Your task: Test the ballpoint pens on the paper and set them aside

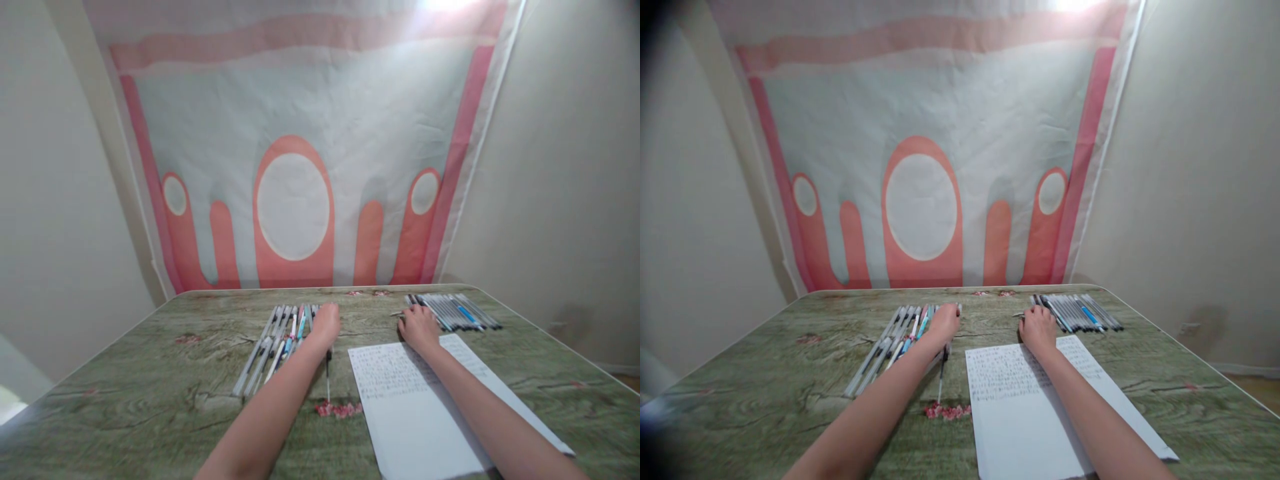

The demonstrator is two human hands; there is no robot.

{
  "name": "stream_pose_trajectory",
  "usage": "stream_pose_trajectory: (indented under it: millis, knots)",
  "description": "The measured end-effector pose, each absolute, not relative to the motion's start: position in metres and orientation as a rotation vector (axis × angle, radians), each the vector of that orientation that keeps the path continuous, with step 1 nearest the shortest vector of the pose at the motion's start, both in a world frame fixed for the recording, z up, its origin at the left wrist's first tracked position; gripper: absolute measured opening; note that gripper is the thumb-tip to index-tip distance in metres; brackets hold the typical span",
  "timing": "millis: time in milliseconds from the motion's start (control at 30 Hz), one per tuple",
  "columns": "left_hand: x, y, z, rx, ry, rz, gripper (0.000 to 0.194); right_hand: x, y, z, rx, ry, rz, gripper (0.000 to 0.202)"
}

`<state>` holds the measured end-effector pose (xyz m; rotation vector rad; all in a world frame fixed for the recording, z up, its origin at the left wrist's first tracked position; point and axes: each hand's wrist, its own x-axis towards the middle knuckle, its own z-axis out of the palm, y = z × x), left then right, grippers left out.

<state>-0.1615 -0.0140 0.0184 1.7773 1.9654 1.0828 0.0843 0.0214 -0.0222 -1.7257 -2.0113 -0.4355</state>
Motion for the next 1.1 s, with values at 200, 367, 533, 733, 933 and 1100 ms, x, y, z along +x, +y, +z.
stream_pose_trajectory:
  millis: [200, 367, 533, 733, 933, 1100]
  knots:
    - [-0.171, -0.005, 0.013, 1.680, 2.056, 1.042, 0.012, 0.078, 0.016, -0.020, -1.613, -2.081, -0.418, 0.021]
    - [-0.168, -0.008, 0.006, 1.635, 2.117, 1.014, 0.005, 0.076, 0.016, -0.021, -1.583, -2.089, -0.401, 0.020]
    - [-0.161, -0.009, 0.003, 1.589, 2.185, 0.986, 0.016, 0.075, 0.018, -0.023, -1.583, -2.098, -0.386, 0.018]
    - [-0.152, -0.003, 0.001, 1.542, 2.119, 1.015, 0.013, 0.075, 0.018, -0.023, -1.545, -2.120, -0.372, 0.018]
    - [-0.143, 0.006, -0.001, 1.402, 1.993, 1.117, 0.026, 0.074, 0.019, -0.023, -1.527, -2.130, -0.349, 0.017]
    - [-0.139, 0.013, -0.004, 1.415, 1.983, 1.078, 0.038, 0.073, 0.021, -0.024, -1.476, -2.131, -0.307, 0.017]
